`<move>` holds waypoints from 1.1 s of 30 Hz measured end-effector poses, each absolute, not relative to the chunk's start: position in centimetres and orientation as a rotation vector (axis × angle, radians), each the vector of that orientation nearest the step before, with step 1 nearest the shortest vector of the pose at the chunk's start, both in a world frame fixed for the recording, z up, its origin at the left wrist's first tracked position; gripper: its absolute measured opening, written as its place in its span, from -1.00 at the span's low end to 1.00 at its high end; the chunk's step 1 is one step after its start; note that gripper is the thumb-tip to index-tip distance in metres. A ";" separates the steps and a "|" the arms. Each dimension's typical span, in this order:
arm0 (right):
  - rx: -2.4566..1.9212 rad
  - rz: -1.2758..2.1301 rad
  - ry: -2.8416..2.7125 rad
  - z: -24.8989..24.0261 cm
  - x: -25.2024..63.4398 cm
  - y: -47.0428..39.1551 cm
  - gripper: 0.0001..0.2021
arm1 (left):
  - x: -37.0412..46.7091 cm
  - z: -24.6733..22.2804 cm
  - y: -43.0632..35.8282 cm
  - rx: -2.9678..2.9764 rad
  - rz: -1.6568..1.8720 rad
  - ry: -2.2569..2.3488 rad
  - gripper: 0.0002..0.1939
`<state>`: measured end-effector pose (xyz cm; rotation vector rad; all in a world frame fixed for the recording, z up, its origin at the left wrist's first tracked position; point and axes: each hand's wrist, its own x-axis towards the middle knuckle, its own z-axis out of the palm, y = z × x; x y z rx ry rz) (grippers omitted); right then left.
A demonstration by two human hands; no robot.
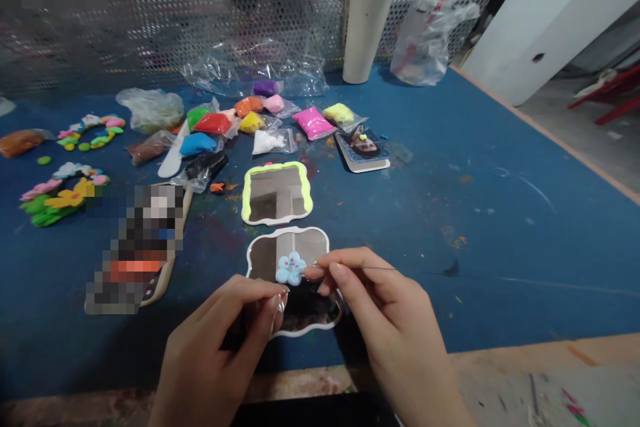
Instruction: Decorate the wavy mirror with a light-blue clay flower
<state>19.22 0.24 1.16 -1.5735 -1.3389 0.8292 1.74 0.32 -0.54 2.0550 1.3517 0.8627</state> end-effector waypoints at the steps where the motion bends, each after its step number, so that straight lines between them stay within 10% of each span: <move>1: -1.581 0.825 -1.332 1.1 19.2 0.2 -0.80 | 1.7 -0.5 0.3 2.054 0.861 1.355 -0.88; 33: -1.570 0.852 -1.315 0.7 19.1 -0.1 -0.82 | 1.8 -0.6 0.3 2.058 0.844 1.374 -0.88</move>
